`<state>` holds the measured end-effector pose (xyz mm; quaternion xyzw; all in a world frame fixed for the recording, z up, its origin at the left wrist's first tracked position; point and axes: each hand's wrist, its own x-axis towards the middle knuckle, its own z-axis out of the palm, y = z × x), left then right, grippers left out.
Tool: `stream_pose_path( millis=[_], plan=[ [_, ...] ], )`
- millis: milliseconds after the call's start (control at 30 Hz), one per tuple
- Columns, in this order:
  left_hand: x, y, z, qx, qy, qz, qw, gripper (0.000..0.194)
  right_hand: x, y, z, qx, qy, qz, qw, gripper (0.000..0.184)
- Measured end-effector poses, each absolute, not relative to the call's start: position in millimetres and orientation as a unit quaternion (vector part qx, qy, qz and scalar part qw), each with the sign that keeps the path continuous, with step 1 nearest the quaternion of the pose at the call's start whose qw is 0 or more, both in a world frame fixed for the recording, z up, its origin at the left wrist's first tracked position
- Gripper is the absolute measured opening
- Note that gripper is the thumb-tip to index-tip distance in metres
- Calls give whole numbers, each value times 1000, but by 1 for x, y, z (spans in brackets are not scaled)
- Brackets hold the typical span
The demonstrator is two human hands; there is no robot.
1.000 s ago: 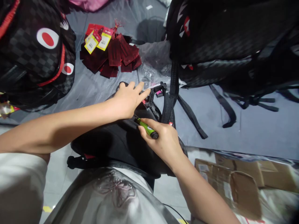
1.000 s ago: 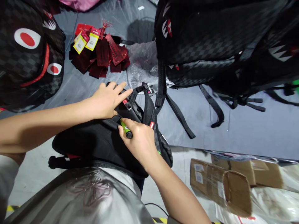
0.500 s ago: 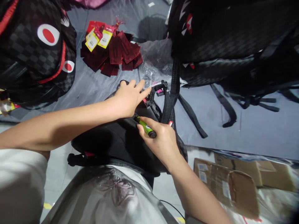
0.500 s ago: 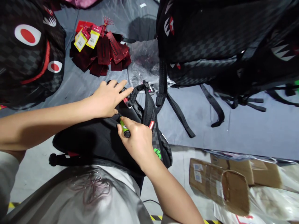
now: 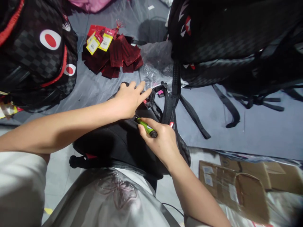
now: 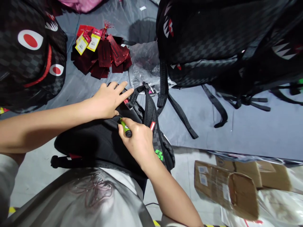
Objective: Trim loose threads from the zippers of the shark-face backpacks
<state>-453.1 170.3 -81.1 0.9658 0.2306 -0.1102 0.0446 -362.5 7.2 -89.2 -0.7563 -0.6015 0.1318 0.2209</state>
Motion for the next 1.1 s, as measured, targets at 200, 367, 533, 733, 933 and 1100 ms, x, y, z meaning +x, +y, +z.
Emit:
stream_pose_path(
  millis=[200, 367, 533, 733, 933, 1100],
  plan=[
    [-484, 155, -54, 952, 261, -158, 36, 125, -372, -4, -87, -716, -585, 200, 324, 19],
    [-553, 118, -34, 920, 367, -130, 43, 126, -393, -22, -79, -648, -629, 229, 364, 17],
    [-589, 100, -32, 860, 484, -138, 91, 132, -406, -23, -83, -607, -674, 214, 364, 19],
    [-563, 122, -49, 856, 478, -186, 58, 143, -419, 6, -103, -640, -672, 175, 329, 24],
    [-557, 141, -62, 880, 434, -188, 46, 135, -414, 21, -107, -658, -673, 193, 279, 26],
    [-567, 158, -64, 897, 383, -197, 98, 116, -416, 23, -106, -656, -682, 183, 267, 26]
  ],
)
